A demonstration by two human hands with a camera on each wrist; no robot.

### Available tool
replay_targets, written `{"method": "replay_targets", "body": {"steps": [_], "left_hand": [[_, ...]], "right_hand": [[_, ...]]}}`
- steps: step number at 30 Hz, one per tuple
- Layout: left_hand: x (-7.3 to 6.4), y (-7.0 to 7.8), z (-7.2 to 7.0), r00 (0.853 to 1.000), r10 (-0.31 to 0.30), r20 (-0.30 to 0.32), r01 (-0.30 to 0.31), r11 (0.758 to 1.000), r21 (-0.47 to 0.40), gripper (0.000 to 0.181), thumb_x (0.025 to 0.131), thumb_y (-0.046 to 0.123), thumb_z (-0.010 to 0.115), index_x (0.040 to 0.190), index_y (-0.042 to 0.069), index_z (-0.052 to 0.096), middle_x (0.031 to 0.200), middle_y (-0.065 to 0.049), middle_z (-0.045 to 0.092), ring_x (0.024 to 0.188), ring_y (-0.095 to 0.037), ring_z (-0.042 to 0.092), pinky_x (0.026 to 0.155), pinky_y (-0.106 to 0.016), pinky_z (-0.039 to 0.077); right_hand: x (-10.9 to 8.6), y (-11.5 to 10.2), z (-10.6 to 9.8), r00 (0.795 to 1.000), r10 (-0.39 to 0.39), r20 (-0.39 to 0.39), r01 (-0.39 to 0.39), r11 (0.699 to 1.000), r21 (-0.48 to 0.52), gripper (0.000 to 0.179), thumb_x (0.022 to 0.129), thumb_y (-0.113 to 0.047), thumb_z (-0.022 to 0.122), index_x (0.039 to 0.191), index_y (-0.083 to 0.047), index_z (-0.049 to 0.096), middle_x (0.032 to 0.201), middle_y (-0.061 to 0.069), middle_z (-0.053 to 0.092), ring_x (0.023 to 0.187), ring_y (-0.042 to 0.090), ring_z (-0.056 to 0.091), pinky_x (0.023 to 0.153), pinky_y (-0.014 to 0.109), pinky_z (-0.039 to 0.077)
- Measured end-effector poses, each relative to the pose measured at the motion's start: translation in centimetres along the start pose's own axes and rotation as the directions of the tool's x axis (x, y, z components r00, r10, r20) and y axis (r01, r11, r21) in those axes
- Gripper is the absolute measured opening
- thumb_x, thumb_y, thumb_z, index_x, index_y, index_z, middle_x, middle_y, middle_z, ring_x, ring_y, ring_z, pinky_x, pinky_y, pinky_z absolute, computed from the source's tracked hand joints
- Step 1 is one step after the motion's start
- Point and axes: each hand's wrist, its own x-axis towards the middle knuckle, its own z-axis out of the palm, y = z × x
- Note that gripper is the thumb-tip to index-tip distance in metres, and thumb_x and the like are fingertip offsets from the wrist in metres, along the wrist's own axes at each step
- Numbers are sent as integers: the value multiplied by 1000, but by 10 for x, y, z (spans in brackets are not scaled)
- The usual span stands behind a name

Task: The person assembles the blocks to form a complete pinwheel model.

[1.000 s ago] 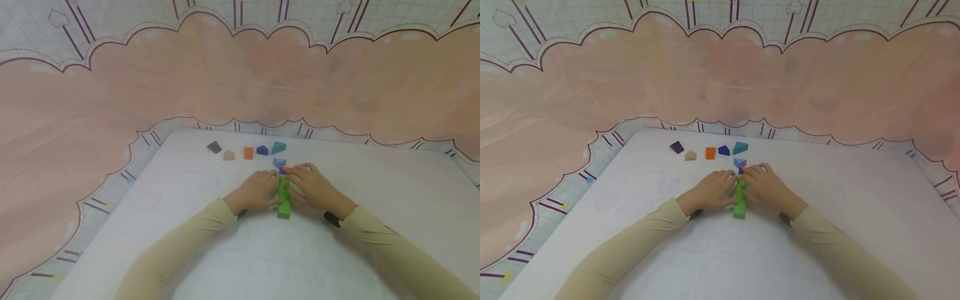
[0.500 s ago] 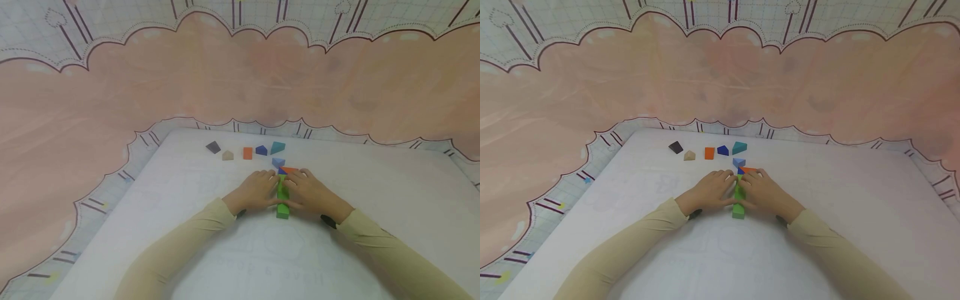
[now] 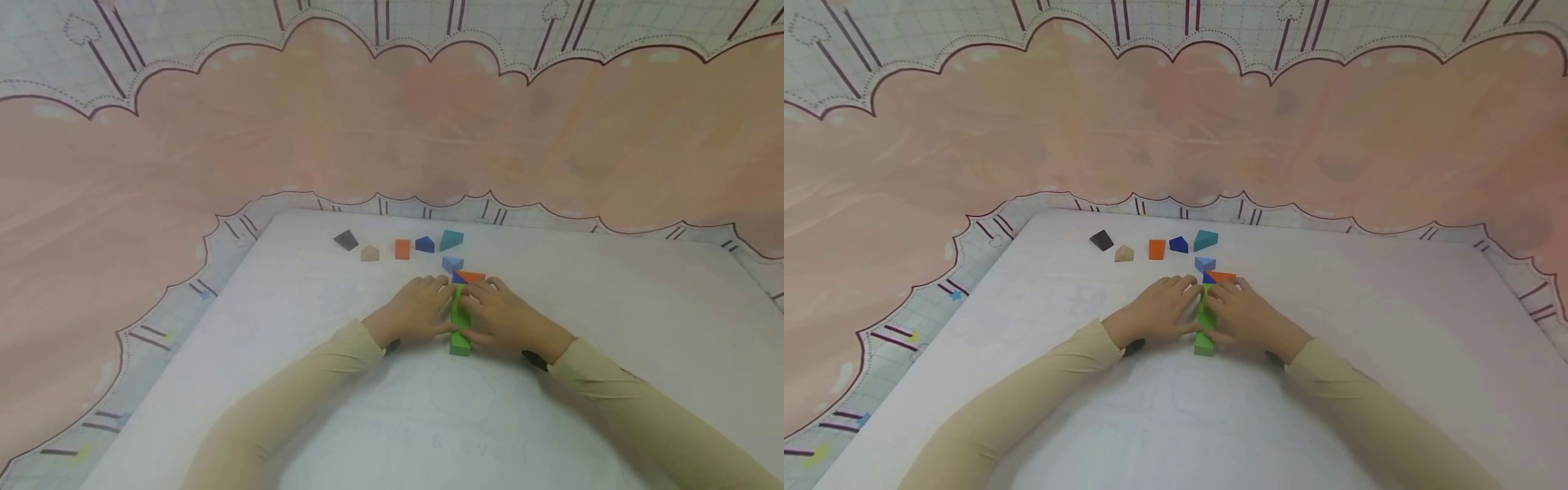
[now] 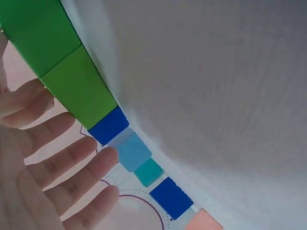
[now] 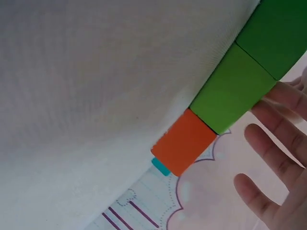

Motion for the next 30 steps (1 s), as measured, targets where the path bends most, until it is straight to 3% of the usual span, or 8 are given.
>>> {"method": "replay_targets", "body": {"steps": [9,16,22,30], "left_hand": [[2,0,-1,999,27,-16,-27,999,28,68,87,63,47,133,12,44,124,-5,52,105,-19,52,94,-35,47],[4,-5,-7,999,23,42,-23,1000,-5,69,88,61,48,137,13,42,131,-6,51,115,-20,51,101,-37,43],[12,-25,-11,998,0,59,1,1000,-17,59,92,53,47,137,15,44,140,-5,47,130,-23,44,111,-41,35],[39,-53,-23,999,-33,-9,33,999,9,41,95,28,54,132,12,50,134,-9,51,125,-24,48,109,-38,37]], "right_hand": [[-2,3,-5,998,-37,-56,36,999,-16,48,82,-49,63,108,-9,59,110,8,61,105,25,55,95,50,43],[-1,4,-3,998,-51,-35,50,999,-15,49,83,-48,63,112,-9,58,110,7,59,104,24,55,95,49,44],[2,3,-2,999,-36,10,36,999,2,46,84,-48,62,111,-10,57,111,7,59,105,24,54,97,49,43],[2,4,0,999,-54,0,54,998,-16,45,83,-47,63,107,-9,58,109,8,59,103,23,54,95,48,44]]}}
